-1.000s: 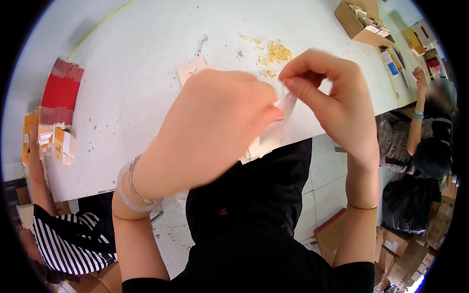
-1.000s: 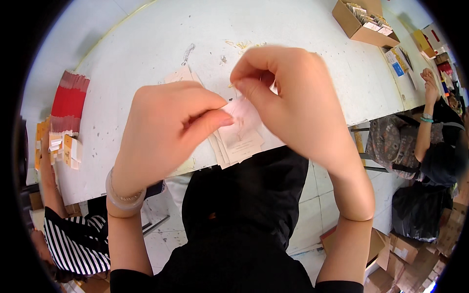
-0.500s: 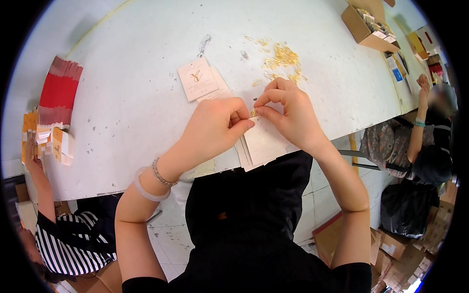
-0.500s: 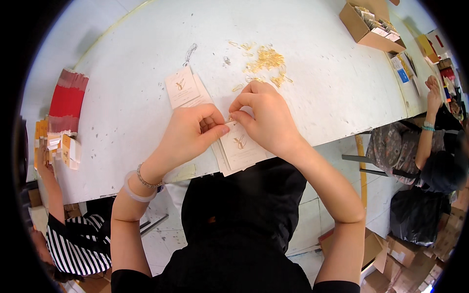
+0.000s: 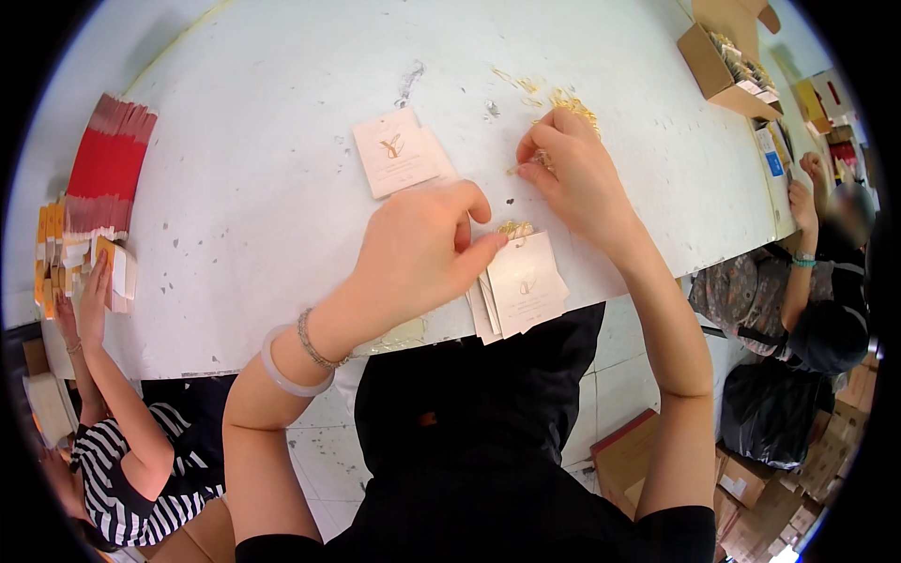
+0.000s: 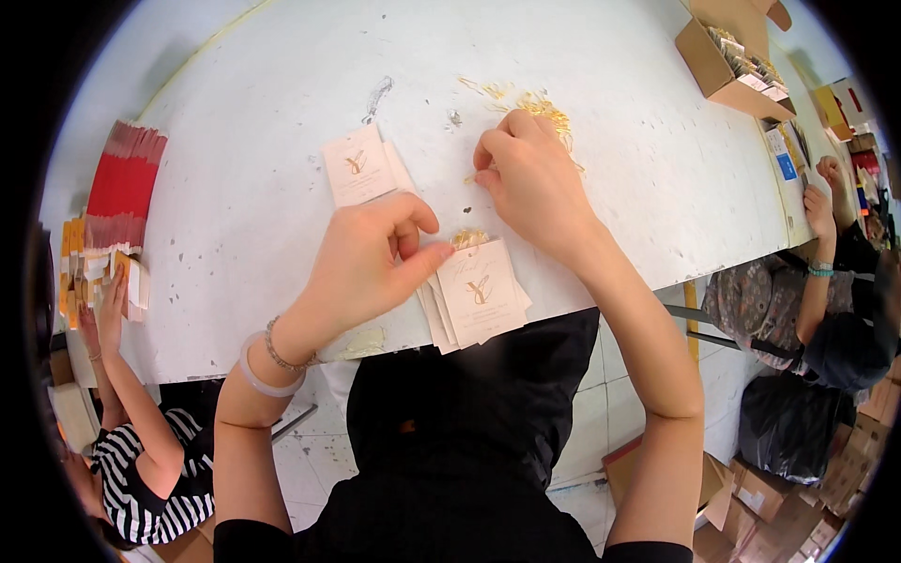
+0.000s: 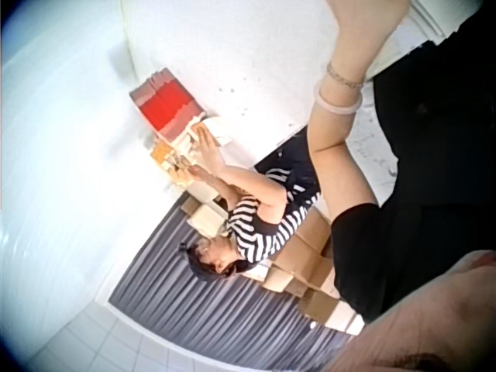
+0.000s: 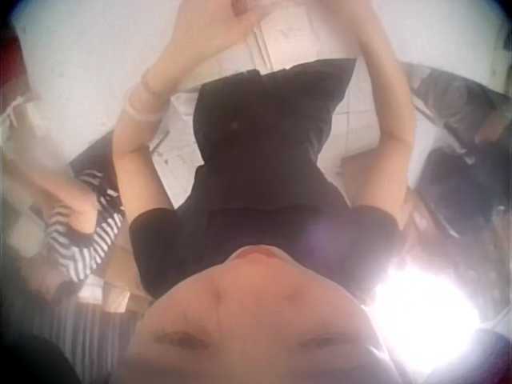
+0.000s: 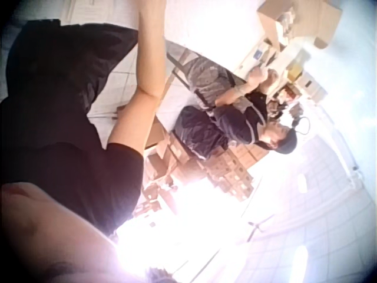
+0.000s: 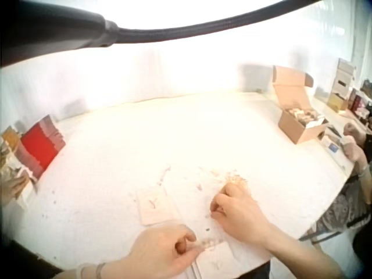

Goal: The person repeatedly picks up small rectangular paper cards and ties them with thin gold strings. They fold the cards, wrap the string around the center, and tie a knot. The finished items are stacked on the table and later placed into a cardboard box. The task is performed by hand without tools.

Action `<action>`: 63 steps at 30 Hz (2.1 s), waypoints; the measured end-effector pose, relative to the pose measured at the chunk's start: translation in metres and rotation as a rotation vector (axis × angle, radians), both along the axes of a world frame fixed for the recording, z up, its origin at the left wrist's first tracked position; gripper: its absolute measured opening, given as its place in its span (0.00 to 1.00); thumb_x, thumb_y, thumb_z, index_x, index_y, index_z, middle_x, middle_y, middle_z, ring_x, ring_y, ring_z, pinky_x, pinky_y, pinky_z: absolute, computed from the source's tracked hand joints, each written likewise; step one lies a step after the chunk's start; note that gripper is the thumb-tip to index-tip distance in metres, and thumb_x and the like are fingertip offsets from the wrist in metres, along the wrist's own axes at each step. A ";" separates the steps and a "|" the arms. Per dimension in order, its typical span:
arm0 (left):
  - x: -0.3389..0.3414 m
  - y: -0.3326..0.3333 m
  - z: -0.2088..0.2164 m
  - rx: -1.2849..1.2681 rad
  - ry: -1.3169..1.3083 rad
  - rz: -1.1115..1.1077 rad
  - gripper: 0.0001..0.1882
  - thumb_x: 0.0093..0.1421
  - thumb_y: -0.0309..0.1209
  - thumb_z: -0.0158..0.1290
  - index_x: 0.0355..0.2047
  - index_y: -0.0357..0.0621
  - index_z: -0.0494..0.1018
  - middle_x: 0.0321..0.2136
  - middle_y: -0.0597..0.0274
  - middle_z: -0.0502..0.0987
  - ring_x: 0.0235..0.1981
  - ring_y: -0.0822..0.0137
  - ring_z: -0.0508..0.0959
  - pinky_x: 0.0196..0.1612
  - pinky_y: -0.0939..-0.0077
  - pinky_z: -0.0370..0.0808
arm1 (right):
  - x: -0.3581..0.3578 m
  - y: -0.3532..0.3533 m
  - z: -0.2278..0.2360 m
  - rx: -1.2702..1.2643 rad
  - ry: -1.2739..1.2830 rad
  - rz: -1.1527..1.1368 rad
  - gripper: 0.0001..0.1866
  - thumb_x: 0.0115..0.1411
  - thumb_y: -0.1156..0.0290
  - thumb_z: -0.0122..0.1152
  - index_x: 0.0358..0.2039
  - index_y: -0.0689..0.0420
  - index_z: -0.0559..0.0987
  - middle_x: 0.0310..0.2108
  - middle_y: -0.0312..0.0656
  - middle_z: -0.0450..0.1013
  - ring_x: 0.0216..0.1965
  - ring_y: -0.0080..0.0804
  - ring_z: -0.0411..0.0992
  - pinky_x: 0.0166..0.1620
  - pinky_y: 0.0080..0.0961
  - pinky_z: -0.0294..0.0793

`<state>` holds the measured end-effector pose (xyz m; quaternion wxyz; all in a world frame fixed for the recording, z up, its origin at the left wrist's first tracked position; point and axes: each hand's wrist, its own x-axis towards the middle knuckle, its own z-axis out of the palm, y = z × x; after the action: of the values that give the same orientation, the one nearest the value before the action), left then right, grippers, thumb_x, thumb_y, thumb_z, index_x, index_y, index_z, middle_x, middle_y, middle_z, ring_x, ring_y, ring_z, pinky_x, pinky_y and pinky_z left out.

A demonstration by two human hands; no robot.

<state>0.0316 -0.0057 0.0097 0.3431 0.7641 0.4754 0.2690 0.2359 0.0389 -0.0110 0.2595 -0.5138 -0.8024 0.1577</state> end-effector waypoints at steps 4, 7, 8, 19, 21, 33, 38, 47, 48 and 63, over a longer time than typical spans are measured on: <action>-0.006 0.011 -0.008 0.064 -0.096 0.102 0.06 0.53 0.26 0.60 0.29 0.38 0.75 0.18 0.65 0.75 0.16 0.73 0.68 0.22 0.79 0.66 | -0.008 0.003 0.004 0.051 -0.087 0.062 0.04 0.51 0.83 0.60 0.27 0.61 0.75 0.35 0.44 0.70 0.41 0.43 0.67 0.43 0.34 0.69; -0.007 0.015 -0.011 0.176 -0.119 0.150 0.05 0.55 0.25 0.58 0.31 0.37 0.76 0.22 0.63 0.77 0.20 0.74 0.69 0.24 0.79 0.67 | -0.015 -0.005 0.012 0.051 -0.062 0.118 0.05 0.51 0.84 0.59 0.28 0.62 0.74 0.34 0.45 0.69 0.40 0.44 0.67 0.42 0.35 0.69; -0.007 0.016 -0.011 0.210 -0.118 0.165 0.04 0.56 0.24 0.57 0.31 0.36 0.76 0.23 0.63 0.77 0.21 0.74 0.70 0.25 0.79 0.67 | -0.019 -0.011 0.021 0.047 -0.033 0.136 0.05 0.51 0.85 0.58 0.28 0.62 0.73 0.34 0.45 0.69 0.39 0.44 0.67 0.42 0.36 0.69; -0.012 0.017 -0.011 0.937 0.078 0.081 0.12 0.41 0.17 0.60 0.28 0.42 0.74 0.26 0.65 0.73 0.25 0.66 0.70 0.24 0.76 0.69 | -0.030 -0.017 0.059 -0.979 0.918 0.024 0.03 0.58 0.78 0.56 0.30 0.63 0.74 0.23 0.41 0.76 0.22 0.20 0.71 0.26 0.16 0.71; -0.011 0.018 -0.012 1.061 0.092 0.082 0.13 0.38 0.18 0.59 0.27 0.42 0.73 0.25 0.66 0.71 0.25 0.67 0.70 0.22 0.78 0.68 | -0.029 -0.017 0.058 -1.005 0.964 0.041 0.02 0.57 0.78 0.56 0.30 0.64 0.74 0.23 0.41 0.76 0.23 0.18 0.70 0.26 0.14 0.71; -0.013 0.015 -0.015 1.031 0.068 0.074 0.12 0.41 0.16 0.61 0.28 0.40 0.73 0.25 0.64 0.72 0.25 0.65 0.70 0.22 0.77 0.68 | -0.034 -0.024 0.051 -0.795 0.846 0.090 0.03 0.59 0.79 0.55 0.28 0.60 0.73 0.22 0.42 0.76 0.20 0.18 0.70 0.22 0.15 0.67; -0.010 0.017 -0.011 1.009 0.004 0.119 0.10 0.44 0.16 0.59 0.28 0.41 0.72 0.25 0.63 0.72 0.25 0.64 0.70 0.22 0.75 0.68 | -0.036 -0.025 0.065 -0.854 0.865 0.083 0.06 0.60 0.75 0.54 0.34 0.64 0.76 0.23 0.41 0.77 0.23 0.18 0.70 0.25 0.15 0.70; -0.015 0.018 -0.006 0.913 -0.065 0.093 0.06 0.53 0.19 0.56 0.29 0.40 0.71 0.27 0.61 0.72 0.27 0.62 0.69 0.26 0.73 0.67 | -0.032 -0.021 0.062 -1.060 0.911 0.176 0.10 0.61 0.70 0.55 0.27 0.63 0.79 0.22 0.39 0.75 0.20 0.17 0.66 0.22 0.14 0.65; -0.015 0.019 -0.006 0.905 -0.087 0.080 0.05 0.54 0.19 0.56 0.29 0.40 0.71 0.27 0.61 0.72 0.27 0.62 0.69 0.27 0.73 0.67 | -0.033 -0.021 0.061 -1.100 0.960 0.175 0.09 0.61 0.71 0.55 0.27 0.63 0.78 0.21 0.39 0.75 0.19 0.17 0.66 0.22 0.14 0.64; -0.016 0.024 -0.006 0.873 -0.167 0.060 0.10 0.46 0.16 0.56 0.27 0.42 0.71 0.26 0.64 0.71 0.27 0.63 0.68 0.26 0.74 0.68 | -0.040 -0.023 0.060 -1.154 1.079 0.142 0.07 0.58 0.73 0.53 0.24 0.59 0.75 0.19 0.36 0.70 0.18 0.16 0.59 0.19 0.14 0.56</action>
<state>0.0161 0.0188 0.0034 0.0176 0.7990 0.3098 0.5150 0.1958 0.0162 0.0486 0.2947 -0.3673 -0.3882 0.7922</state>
